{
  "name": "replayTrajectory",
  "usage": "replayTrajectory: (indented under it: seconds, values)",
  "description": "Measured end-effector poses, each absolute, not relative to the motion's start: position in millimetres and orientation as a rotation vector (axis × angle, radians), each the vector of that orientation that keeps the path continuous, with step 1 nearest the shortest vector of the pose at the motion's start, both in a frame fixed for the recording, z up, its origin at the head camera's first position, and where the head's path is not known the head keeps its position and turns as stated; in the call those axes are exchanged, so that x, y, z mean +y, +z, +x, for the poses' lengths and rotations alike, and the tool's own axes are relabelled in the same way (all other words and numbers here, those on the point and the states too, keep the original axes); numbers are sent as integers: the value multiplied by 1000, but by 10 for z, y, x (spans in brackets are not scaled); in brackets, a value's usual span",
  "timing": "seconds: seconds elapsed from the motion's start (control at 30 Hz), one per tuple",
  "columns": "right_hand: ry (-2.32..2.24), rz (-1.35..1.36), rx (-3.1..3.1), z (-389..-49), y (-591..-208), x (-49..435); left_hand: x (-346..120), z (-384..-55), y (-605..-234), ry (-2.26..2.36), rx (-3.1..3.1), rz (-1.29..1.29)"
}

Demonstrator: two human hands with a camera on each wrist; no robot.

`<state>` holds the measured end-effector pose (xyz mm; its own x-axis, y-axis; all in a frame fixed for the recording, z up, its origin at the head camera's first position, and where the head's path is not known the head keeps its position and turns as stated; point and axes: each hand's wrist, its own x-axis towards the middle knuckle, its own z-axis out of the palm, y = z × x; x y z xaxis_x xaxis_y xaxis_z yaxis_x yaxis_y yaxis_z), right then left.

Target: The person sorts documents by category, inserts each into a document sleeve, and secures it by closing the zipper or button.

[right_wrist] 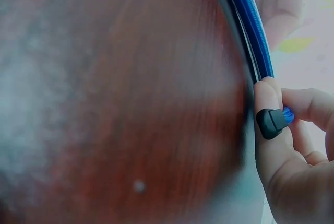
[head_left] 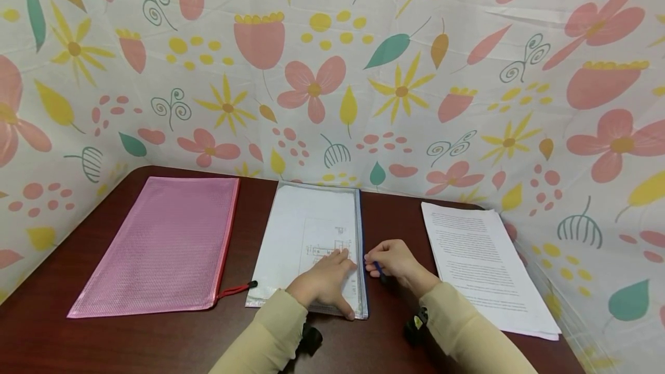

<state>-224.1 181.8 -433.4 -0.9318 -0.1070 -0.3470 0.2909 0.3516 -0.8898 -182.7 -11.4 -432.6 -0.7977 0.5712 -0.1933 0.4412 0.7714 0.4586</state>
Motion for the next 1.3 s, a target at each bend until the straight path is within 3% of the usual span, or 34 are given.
replayTrajectory:
  seconds: [1.3]
  values:
    - [-1615, 254, 2352, -2598, -4349, 1778, -91, -1829, -4340, 518, 2681, 805]
